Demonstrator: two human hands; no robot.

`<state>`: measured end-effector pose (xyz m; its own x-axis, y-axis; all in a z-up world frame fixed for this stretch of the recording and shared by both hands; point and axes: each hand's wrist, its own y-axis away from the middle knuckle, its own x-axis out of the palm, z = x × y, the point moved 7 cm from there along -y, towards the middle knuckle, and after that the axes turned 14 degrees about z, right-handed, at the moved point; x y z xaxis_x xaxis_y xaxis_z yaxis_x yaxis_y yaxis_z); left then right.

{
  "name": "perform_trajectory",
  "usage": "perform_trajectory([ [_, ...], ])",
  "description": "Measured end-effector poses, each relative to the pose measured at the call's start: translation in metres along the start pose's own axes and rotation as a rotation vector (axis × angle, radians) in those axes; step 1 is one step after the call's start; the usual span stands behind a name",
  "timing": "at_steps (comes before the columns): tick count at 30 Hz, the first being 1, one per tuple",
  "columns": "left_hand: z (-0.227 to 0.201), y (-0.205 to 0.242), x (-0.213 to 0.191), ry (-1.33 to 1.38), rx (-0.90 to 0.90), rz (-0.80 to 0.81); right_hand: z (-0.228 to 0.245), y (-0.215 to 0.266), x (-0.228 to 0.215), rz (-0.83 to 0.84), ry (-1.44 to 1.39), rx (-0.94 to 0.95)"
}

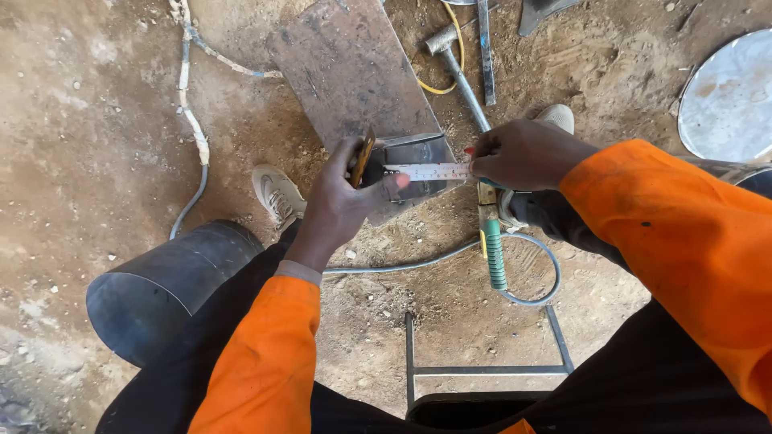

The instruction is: The person measures a curved metal piece with a tape measure and marks it with a red marker. They then use a try square to draw straight lines on the metal piece.

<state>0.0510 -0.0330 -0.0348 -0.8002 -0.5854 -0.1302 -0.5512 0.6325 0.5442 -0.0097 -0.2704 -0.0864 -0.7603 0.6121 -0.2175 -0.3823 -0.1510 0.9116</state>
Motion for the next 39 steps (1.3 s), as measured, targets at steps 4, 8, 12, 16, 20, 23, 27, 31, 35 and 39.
perform_trajectory([
  [4,0.007,-0.002,0.001,-0.002,0.036,-0.034,0.009,0.000,-0.002,0.006,0.011,-0.028],
  [8,0.002,-0.001,0.006,-0.064,0.040,-0.016,0.012,-0.005,-0.001,0.023,0.055,-0.038],
  [12,-0.007,-0.001,0.008,-0.130,0.052,0.002,0.007,-0.016,0.000,0.038,0.067,-0.033],
  [16,-0.010,0.001,0.007,-0.163,0.112,0.078,0.006,-0.011,-0.006,0.027,0.098,-0.022],
  [20,0.003,-0.001,0.002,-0.106,0.077,0.057,0.011,0.009,-0.016,0.039,0.091,0.022],
  [23,0.007,0.000,-0.001,-0.038,0.035,0.065,0.018,0.014,-0.016,0.041,0.096,0.028],
  [27,0.000,0.004,0.000,-0.023,0.029,0.094,0.016,0.003,-0.011,0.037,0.149,0.042],
  [31,0.001,0.002,-0.005,-0.004,-0.005,0.016,0.016,0.004,-0.011,0.020,0.098,0.018],
  [35,-0.010,0.004,-0.016,0.114,-0.065,-0.096,0.008,-0.005,-0.006,0.001,0.114,0.031],
  [39,0.027,-0.013,-0.055,0.104,-0.220,-0.370,0.022,0.006,-0.009,0.000,0.057,0.002],
])
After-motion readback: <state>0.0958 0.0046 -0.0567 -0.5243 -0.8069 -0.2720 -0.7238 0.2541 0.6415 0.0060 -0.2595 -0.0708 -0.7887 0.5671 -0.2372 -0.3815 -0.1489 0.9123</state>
